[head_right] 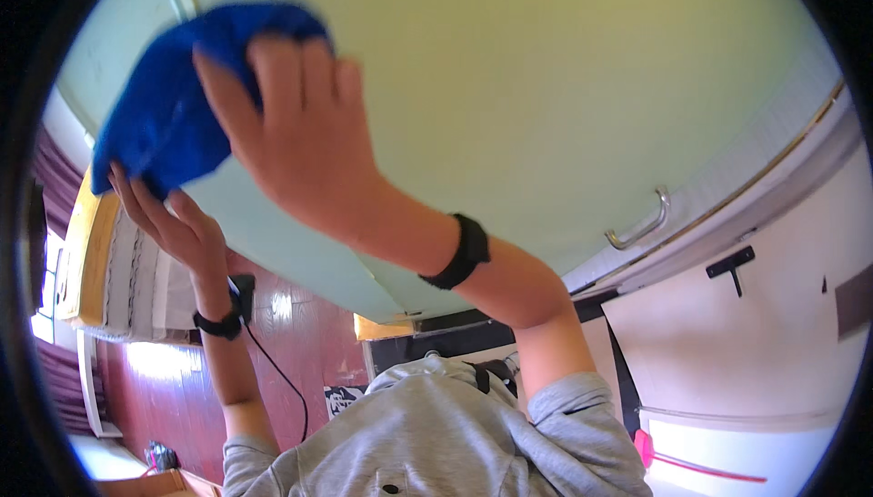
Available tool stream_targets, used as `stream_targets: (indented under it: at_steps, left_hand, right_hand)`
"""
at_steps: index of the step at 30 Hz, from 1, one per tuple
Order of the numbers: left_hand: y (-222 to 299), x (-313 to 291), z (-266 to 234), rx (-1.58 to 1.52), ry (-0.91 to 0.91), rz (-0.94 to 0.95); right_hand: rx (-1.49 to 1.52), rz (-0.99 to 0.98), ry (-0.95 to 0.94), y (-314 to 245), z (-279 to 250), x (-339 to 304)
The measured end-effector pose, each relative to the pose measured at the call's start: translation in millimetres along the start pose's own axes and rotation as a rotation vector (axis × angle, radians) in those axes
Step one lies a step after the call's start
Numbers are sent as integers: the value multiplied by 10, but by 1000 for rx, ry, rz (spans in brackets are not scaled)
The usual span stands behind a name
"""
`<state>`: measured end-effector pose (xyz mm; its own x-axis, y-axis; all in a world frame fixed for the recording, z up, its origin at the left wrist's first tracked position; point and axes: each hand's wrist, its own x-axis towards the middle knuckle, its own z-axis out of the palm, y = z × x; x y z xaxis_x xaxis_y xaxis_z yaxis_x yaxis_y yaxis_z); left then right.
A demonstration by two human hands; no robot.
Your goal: Cleaning various furniture surfaces, a mirror, and a mattress edge using a blue cloth.
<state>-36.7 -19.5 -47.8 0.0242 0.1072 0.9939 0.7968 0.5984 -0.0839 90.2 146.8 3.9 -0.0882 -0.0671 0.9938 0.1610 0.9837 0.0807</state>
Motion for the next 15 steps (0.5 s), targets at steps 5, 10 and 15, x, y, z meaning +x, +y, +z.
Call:
stream_targets:
  at_steps: [5, 10, 15]
  left_hand:
    - [130, -1862, -185, -70, -194, -113]
    - [683, -2105, -504, -79, -617, -6]
    - [1138, -687, -372, -350, -328, 118]
  right_hand:
    - [82, -207, -340, 64, -242, -1578]
    - [124, -174, -363, 588, -490, -2170]
    - [-69, -22, -168, 1338, -709, -1022]
